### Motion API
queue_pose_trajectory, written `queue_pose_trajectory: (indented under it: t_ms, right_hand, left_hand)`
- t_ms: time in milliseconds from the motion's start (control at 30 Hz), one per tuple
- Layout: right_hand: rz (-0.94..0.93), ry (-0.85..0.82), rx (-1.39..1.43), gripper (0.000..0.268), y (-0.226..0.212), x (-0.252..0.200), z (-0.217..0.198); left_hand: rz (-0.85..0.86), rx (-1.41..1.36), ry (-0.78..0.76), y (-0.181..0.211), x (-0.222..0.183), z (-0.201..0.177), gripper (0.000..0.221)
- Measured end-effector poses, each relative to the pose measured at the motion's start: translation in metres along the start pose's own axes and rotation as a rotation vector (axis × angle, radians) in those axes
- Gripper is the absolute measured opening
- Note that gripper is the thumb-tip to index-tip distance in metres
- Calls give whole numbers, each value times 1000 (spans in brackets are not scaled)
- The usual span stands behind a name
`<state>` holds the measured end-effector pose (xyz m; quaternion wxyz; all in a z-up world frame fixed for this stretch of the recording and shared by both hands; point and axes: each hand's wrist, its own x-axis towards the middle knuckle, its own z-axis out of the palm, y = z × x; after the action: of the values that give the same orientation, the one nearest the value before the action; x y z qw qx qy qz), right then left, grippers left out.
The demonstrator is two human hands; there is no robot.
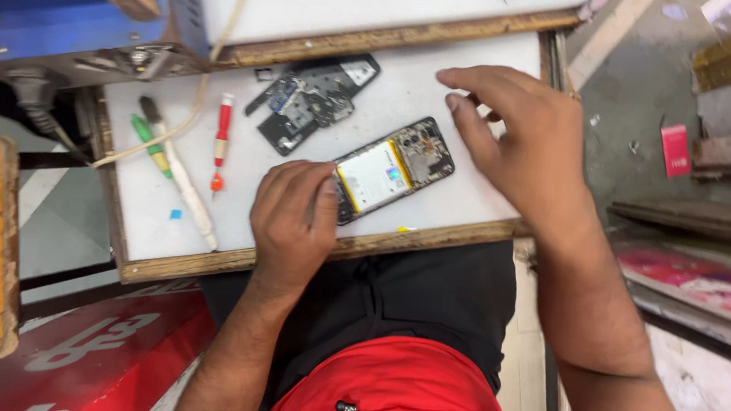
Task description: The person disassembles a smartphone on a workbench, removes the battery and motherboard, and uses a screwdriver and brush to clean and adjust internal components. The person then reassembles the motherboard and battery into the phone chassis.
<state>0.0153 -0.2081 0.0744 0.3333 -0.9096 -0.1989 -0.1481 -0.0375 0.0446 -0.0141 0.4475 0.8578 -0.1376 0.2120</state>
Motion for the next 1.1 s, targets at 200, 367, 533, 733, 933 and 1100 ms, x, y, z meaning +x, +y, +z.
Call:
queue_pose_trajectory:
  t_ms: [200, 367, 533, 733, 933, 1100]
  right_hand:
    - [42, -259, -225, 18, 48, 13, 42]
    - [44, -321, -373, 16, 54, 26, 57]
    - [-42, -336, -509, 14, 57, 26, 65]
    - [3, -355, -469, 15, 61, 25, 65]
    - [43, -368, -388, 18, 64, 26, 58]
    - [13, -354, -433, 16, 59, 28, 65]
  left_hand:
    - [-232, 117, 201, -31, 0, -51, 16]
    - [-242, 162, 215, -44, 8, -78, 17]
    - [-231, 104, 109, -40, 20, -69, 16]
    - [-154, 150, 15, -33, 36, -56, 15]
    - [-132, 141, 54, -40, 34, -62, 14]
    - [-197, 147, 169, -64, 13, -73, 16]
